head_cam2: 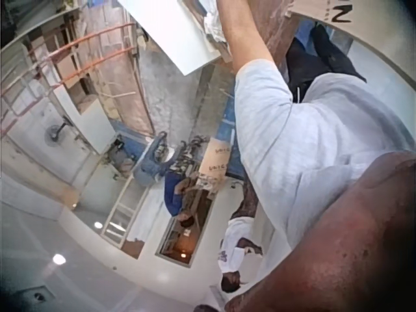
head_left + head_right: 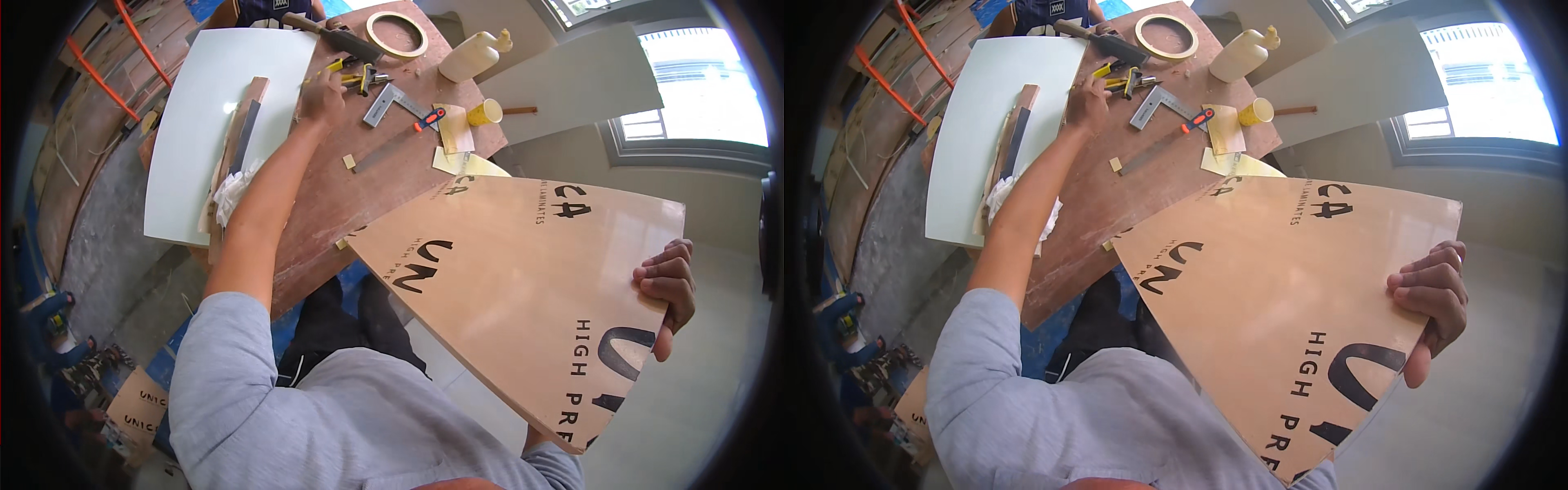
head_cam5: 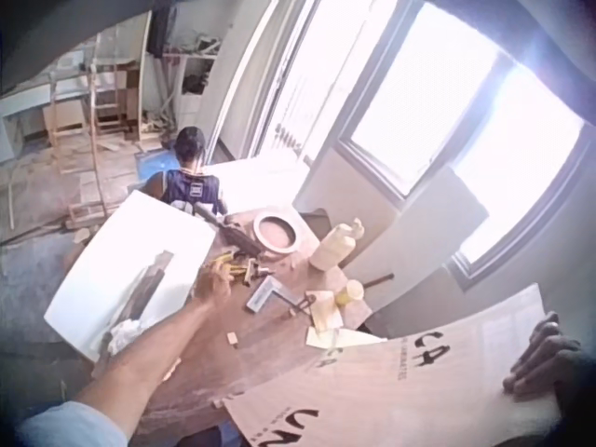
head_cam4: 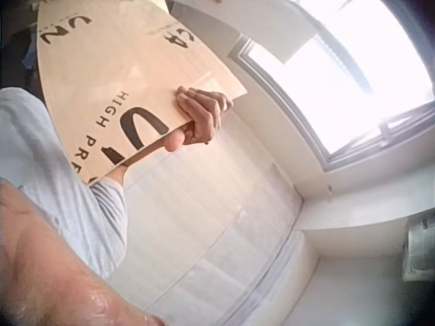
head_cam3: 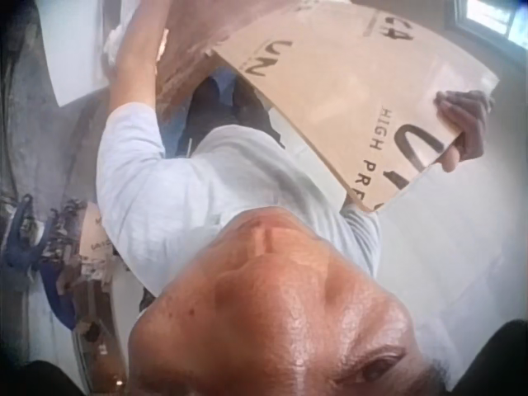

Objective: The person applies adhesive edging tape to the edges of a laminate wood panel, smooths it down with a block, trims the excess, and wipes the edges with a cloth.

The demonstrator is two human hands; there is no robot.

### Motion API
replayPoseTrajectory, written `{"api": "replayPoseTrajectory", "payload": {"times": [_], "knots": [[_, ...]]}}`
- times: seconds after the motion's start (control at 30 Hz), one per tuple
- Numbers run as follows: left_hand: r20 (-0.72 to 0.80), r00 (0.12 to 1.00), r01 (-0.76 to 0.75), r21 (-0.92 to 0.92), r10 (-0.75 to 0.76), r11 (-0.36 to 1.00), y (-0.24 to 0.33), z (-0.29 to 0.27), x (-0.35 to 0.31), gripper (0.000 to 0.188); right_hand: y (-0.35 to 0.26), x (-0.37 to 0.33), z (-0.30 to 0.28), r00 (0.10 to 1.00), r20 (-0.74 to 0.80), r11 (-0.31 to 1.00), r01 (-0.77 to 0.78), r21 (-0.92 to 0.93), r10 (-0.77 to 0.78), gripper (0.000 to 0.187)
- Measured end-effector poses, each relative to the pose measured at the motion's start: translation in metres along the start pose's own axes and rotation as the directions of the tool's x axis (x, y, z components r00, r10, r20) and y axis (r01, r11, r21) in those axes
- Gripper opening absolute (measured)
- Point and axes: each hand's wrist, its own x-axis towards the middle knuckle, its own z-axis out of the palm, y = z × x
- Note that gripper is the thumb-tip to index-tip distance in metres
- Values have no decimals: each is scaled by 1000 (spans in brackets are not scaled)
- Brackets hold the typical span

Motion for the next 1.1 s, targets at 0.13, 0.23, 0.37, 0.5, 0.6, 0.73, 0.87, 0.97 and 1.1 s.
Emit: {"api": "replayPoseTrajectory", "payload": {"times": [0.13,0.23,0.37,0.5,0.6,0.73,0.87,0.97,1.1], "knots": [[-98,961,-237,202,260,950,-1,-8,15,7,11,-1,-9,997,60,999,48,24,-49,94],[16,941,-329,281,339,901,-1,1,13,7,11,5,-9,994,86,998,59,25,-61,95],[-91,879,-424,298,468,855,-8,19,12,11,14,10,-13,988,134,996,78,38,-82,96],[-147,850,-461,253,505,850,-21,20,15,14,14,7,-14,988,135,997,72,37,-76,96],[68,891,-453,114,448,884,-26,15,39,13,15,-1,-19,988,140,998,59,26,-62,96],[307,922,-226,-60,234,972,-10,-25,71,13,18,1,-18,987,150,998,53,37,-58,97],[342,938,-21,-119,61,993,28,-61,46,17,6,-6,-23,988,154,1000,24,14,-26,99],[279,950,225,-296,-141,929,12,-48,-5,15,11,-7,-23,987,155,999,33,24,-37,100],[339,860,500,-413,-381,762,11,-52,-82,14,13,-8,-23,985,168,999,41,25,-44,101]]}}
